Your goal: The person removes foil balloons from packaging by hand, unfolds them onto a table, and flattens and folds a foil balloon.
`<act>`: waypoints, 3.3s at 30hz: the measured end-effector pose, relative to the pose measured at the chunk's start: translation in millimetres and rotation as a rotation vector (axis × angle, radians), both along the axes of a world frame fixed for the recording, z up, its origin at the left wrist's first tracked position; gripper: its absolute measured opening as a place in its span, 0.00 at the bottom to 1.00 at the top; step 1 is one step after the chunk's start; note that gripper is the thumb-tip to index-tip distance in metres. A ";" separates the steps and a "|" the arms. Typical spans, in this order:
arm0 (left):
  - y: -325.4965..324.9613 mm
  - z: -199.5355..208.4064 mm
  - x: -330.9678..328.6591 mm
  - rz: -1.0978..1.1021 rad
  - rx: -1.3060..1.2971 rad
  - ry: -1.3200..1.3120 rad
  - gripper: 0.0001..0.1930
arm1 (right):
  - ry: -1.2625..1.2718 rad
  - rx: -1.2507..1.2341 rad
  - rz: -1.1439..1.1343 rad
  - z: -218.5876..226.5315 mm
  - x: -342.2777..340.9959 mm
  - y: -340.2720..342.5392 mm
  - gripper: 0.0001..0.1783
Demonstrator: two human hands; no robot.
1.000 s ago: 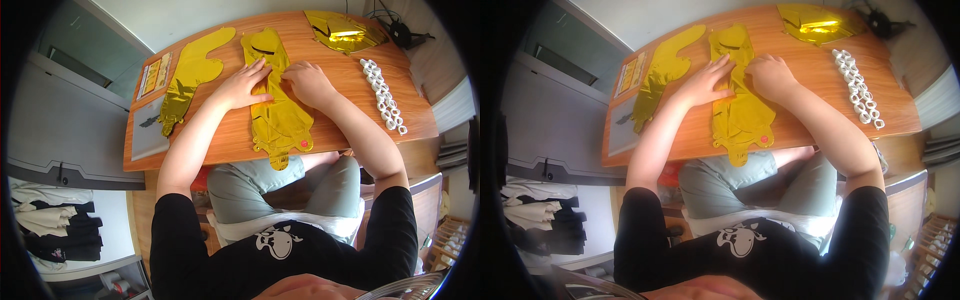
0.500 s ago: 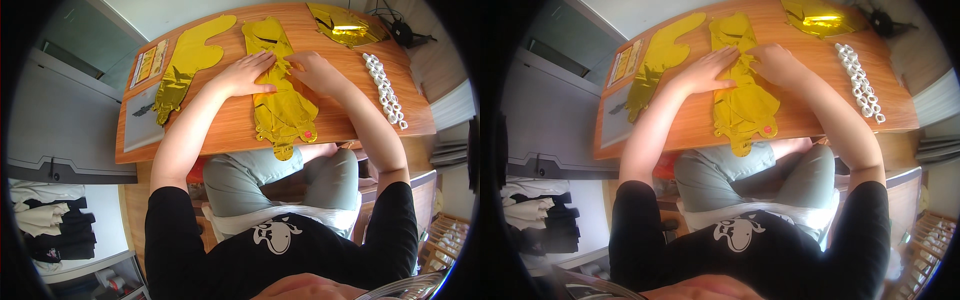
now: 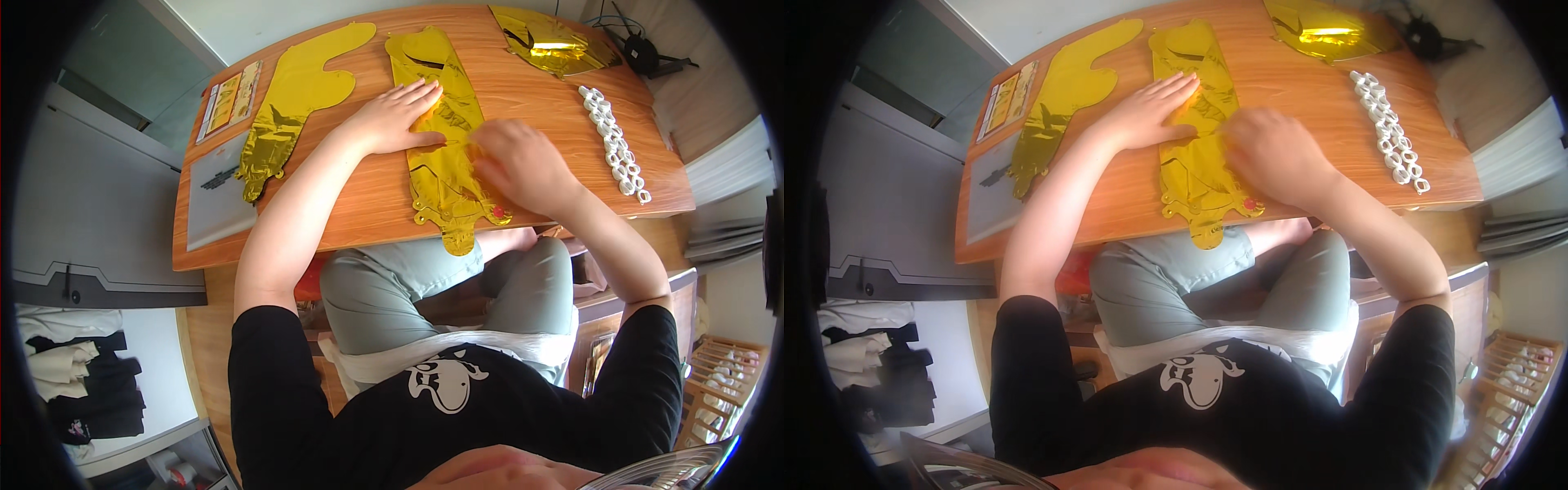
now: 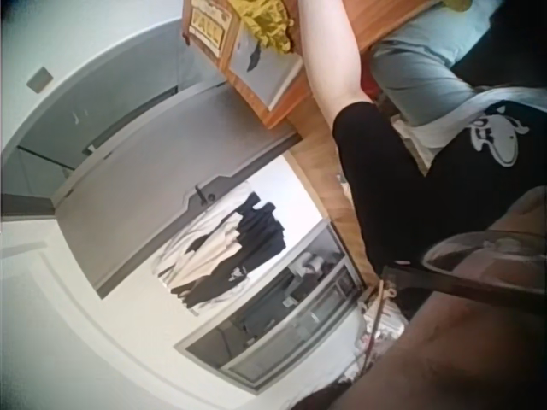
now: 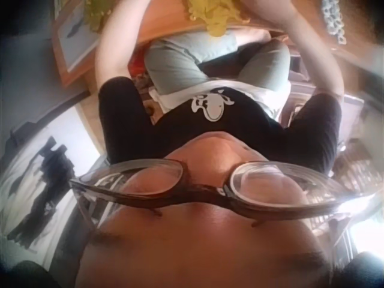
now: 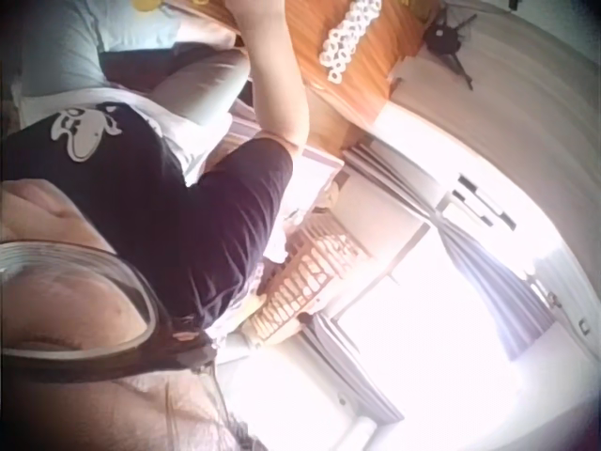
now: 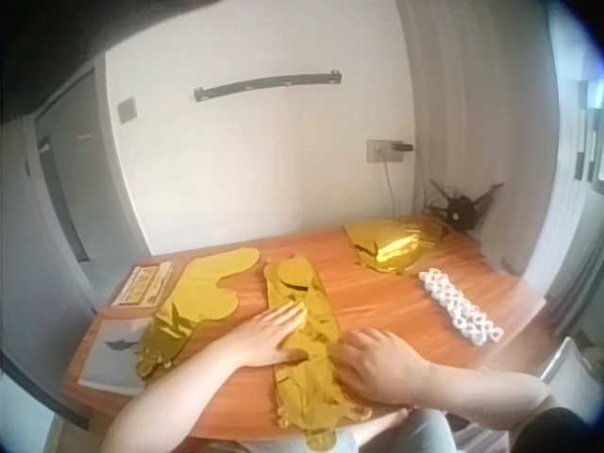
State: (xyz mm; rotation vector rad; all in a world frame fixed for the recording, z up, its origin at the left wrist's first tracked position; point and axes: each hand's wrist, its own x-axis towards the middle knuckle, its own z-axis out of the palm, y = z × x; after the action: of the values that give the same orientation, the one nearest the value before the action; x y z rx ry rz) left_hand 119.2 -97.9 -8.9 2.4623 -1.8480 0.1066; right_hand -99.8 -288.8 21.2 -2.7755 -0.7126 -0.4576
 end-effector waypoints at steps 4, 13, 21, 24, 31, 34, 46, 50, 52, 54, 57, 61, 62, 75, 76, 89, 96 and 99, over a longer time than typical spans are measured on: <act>1.4 0.7 -2.1 0.021 0.020 -0.004 0.51 | 0.187 0.382 -0.484 1.6 -5.0 -2.8 0.20; 0.2 0.9 -1.0 0.018 0.016 0.040 0.56 | 0.449 0.861 -0.121 9.5 0.2 -33.3 0.19; -0.5 -0.9 -0.6 0.012 0.000 0.051 0.59 | 0.215 -0.003 0.076 35.8 6.6 -29.0 0.16; 0.6 0.7 -0.3 0.019 0.003 0.065 0.59 | 0.147 -0.005 0.060 40.4 16.7 -15.4 0.16; -1.5 -4.6 3.1 0.001 -0.001 0.037 0.54 | 0.082 0.007 0.101 21.8 24.1 24.7 0.16; 0.6 -7.6 5.6 -0.007 -0.001 0.023 0.50 | 0.201 0.309 -0.105 14.6 18.8 31.2 0.15; 1.5 -7.2 14.9 -0.021 -0.014 0.131 0.55 | 0.120 0.117 0.082 5.4 20.4 10.3 0.08; -0.3 -2.4 6.1 -0.016 0.045 0.018 0.65 | 0.183 0.201 0.059 7.0 25.3 10.0 0.08; -1.5 -0.4 4.1 -0.022 0.042 0.020 0.66 | 0.219 0.272 0.046 1.9 27.9 6.6 0.08; -0.4 0.4 3.0 -0.022 0.041 0.023 0.68 | 0.071 0.263 -0.026 -0.3 29.4 6.4 0.10; 0.8 0.3 2.0 -0.013 0.046 0.010 0.67 | 0.215 0.198 -0.157 9.6 26.2 8.9 0.14; -0.2 3.1 0.4 -0.015 0.051 0.015 0.67 | 0.228 0.107 -0.278 13.9 21.4 9.8 0.22; -0.6 3.3 0.8 -0.008 0.056 0.013 0.67 | 0.239 0.106 -0.287 12.8 22.7 8.6 0.28; 0.4 3.6 -0.3 -0.012 0.041 0.028 0.67 | 0.334 -0.072 -0.304 22.4 34.6 7.2 0.60; 0.7 3.0 -0.3 -0.013 0.023 0.032 0.67 | 0.335 -0.071 -0.305 22.9 35.2 7.9 0.60; 0.9 0.6 1.9 -0.039 0.005 0.026 0.67 | 0.396 -0.162 -0.312 19.2 34.7 17.3 0.64; 0.8 4.0 -1.0 -0.019 0.010 0.031 0.61 | 0.160 0.123 -0.080 16.2 28.9 -37.6 0.21; 1.9 1.6 4.2 -0.032 0.019 0.028 0.62 | 0.125 0.157 0.007 7.5 16.6 -39.9 0.17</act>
State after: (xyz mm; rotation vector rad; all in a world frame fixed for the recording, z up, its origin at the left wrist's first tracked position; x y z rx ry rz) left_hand 123.4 -96.0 -7.2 2.4322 -1.8855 0.0528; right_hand -83.2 -328.7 28.8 -2.6269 -0.6284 -0.3204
